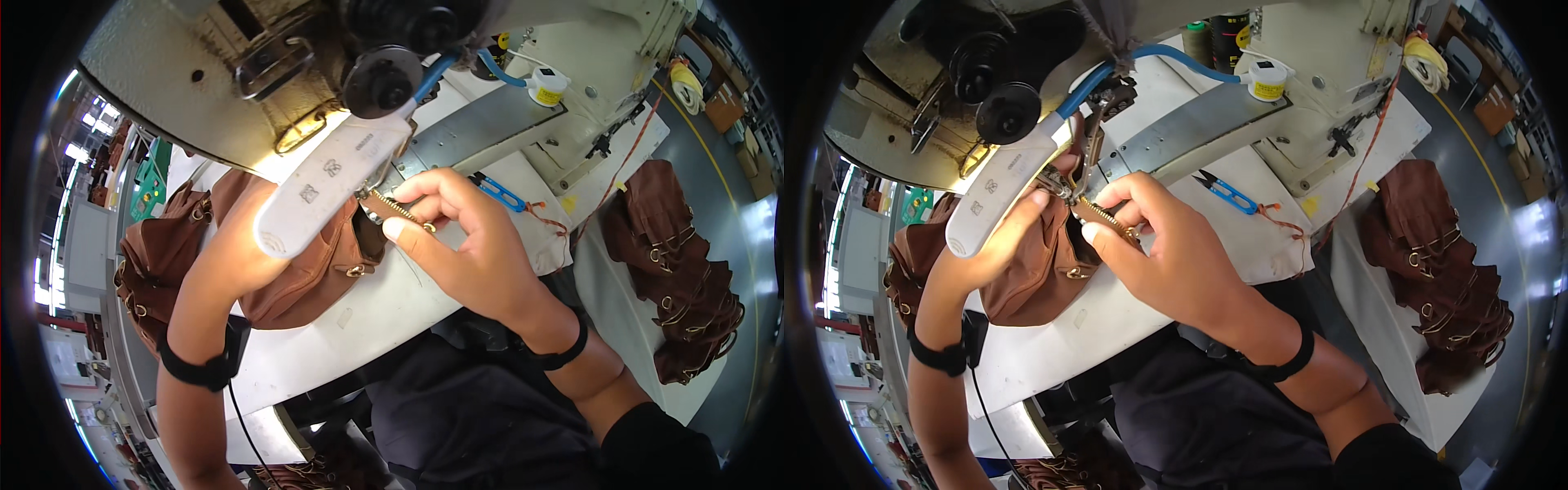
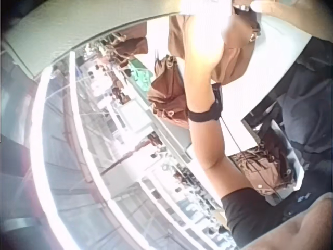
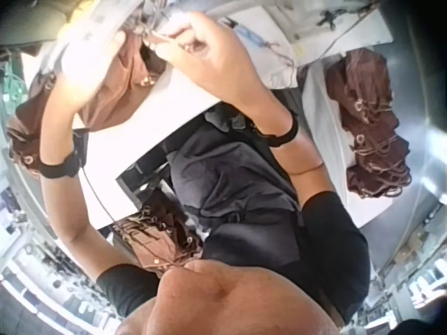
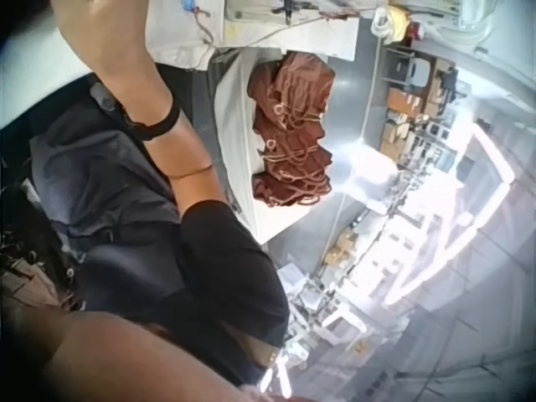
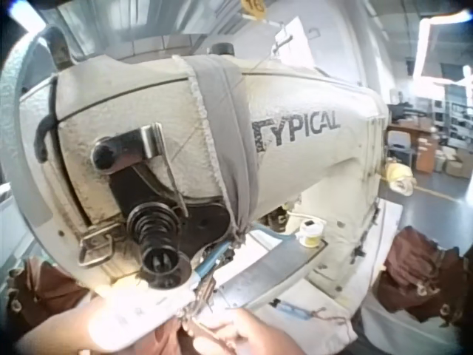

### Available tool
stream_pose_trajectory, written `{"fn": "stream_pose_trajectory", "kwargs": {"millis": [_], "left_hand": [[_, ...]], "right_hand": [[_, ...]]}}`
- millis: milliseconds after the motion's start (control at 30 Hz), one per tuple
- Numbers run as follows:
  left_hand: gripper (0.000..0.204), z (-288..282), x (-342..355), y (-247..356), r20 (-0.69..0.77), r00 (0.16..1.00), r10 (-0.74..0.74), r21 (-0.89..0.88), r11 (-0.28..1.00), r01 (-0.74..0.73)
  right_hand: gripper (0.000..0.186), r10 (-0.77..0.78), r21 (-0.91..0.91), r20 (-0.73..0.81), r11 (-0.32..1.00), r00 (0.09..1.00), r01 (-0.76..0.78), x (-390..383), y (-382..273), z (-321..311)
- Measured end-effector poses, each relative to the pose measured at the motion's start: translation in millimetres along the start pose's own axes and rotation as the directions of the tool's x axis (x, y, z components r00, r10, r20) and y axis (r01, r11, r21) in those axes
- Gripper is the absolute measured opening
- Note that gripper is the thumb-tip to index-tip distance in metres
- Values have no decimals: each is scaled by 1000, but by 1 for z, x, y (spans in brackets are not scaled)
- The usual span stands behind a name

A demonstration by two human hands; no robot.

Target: The person operates an industrial sewing machine to stitch a zipper onto a brown fabric bag. They guide the bag under the needle, align the zipper, and sew along the edge. After sewing, they cut the thread and inspect the finished product before picking up another bag.

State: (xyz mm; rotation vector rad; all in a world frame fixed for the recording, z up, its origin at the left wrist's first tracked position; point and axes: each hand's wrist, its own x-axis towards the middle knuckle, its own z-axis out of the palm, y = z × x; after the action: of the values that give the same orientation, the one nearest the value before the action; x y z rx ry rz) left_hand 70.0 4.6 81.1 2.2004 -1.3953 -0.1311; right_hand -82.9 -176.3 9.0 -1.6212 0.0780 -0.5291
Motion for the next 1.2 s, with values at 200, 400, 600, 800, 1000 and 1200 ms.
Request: {"fn": "stream_pose_trajectory", "kwargs": {"millis": [200, 400, 600, 800, 1000, 1200], "left_hand": [[25, -8, 18, 3, 151, 967, 204, 205, 951, -233], [26, -14, 13, 7, 156, 971, 180, 170, 964, -206], [31, -11, 18, 26, 402, 846, -349, -216, 862, 458], [27, 22, -7, -4, 290, 879, -380, -481, 736, 477], [26, 20, -2, 9, 357, 829, -429, -474, 682, 557], [23, 24, 5, -1, 436, 794, -423, -493, 626, 604]], "right_hand": [[9, -527, -559, -57, 720, 848, 410, 16, 11, -1], [5, -514, -647, 17, 649, 858, 401, 30, 8, -12], [6, -438, -632, 31, 687, 898, 357, 54, 12, -24], [9, -530, -551, -81, 730, 844, 405, 55, 21, -24], [15, -391, -264, -203, 905, 898, 334, -10, 15, -31], [17, -236, -107, -99, 968, 967, 226, -31, 36, -24]]}}
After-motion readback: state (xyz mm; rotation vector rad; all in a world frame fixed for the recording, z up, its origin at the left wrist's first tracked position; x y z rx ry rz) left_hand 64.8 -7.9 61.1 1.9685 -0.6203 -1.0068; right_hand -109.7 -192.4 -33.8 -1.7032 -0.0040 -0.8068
